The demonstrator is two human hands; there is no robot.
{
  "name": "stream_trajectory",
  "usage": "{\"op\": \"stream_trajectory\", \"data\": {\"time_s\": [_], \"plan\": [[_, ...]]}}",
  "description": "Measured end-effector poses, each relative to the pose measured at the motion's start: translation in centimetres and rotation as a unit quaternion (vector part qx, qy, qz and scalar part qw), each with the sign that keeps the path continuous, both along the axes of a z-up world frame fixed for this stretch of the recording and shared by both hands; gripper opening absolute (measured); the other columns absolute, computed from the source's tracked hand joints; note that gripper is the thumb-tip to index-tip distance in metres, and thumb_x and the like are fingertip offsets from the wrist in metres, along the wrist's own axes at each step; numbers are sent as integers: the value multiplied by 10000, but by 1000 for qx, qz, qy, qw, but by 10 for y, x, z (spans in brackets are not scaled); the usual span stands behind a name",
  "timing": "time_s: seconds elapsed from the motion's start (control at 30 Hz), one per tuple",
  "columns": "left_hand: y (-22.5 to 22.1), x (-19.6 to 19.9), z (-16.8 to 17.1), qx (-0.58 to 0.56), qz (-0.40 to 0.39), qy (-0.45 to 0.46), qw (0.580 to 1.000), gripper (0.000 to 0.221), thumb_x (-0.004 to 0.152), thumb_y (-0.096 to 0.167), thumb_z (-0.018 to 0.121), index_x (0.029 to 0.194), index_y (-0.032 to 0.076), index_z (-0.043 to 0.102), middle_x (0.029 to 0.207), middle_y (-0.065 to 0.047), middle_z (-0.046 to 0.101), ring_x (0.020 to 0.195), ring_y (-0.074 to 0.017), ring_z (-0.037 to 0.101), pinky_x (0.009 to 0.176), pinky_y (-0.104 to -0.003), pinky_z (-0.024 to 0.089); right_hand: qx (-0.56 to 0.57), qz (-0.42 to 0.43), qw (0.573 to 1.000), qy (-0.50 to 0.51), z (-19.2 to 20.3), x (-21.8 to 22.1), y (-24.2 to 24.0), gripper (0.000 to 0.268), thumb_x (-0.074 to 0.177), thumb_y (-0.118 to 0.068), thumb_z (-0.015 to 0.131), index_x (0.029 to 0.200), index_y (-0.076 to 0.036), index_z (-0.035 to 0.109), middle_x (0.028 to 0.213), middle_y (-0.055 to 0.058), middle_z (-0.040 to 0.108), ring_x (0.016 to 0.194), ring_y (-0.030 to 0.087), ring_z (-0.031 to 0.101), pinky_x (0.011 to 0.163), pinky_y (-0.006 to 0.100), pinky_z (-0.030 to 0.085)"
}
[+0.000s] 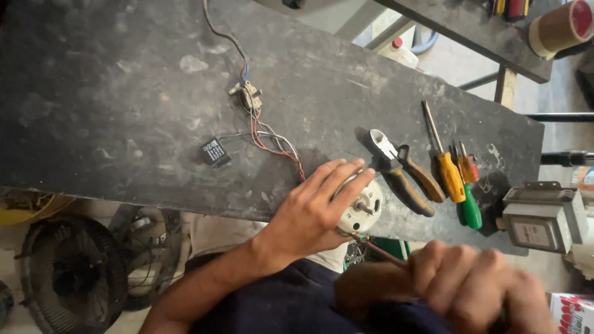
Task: Disassembling and cleaning components of a small electric motor using hand tools at a workbench.
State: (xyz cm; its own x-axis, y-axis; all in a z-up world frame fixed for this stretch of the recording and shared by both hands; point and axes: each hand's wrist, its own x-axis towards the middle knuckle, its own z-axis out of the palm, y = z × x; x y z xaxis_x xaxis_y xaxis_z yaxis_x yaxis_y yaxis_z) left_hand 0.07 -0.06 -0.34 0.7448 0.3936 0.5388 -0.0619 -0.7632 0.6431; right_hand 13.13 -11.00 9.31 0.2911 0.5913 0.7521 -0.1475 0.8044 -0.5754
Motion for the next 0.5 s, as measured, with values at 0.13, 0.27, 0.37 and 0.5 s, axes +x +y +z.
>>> {"op": "stream_trajectory", "data": {"time_s": [0.13,0.27,0.37,0.5], "plan": [[14,-10,-3,-12,-9,-9,1000,717,962,499,621,1490,39,467,1490,-174,544,1347,-361,566,1138,-454,489,59,454,883,-106,19,9,60,548,1216,-194,291,676,-257,364,569,-61,382,418,88,350,439,292,229],[3,-2,1,-33,-59,18,998,985,730,324,910,1527,74,390,1544,-133,489,1417,-339,496,1185,-437,435,-35,432,898,-81,7,52,12,257,1211,-319,497,1072,-103,502,769,-19,704,440,169,621,426,321,531],[-2,1,2,-20,-45,-22,999,918,885,549,730,1515,-5,356,1504,-213,467,1446,-387,455,1276,-555,313,-159,116,979,50,28,12,-12,417,1108,-395,723,850,-127,534,810,11,506,631,203,533,529,342,550],[-15,0,5,68,21,-53,996,935,868,600,745,1495,7,386,1527,-189,464,1471,-369,448,1279,-623,261,-135,-75,984,87,44,-27,-1,384,1030,-499,565,808,-206,452,653,-62,323,486,78,275,386,215,271]]}}
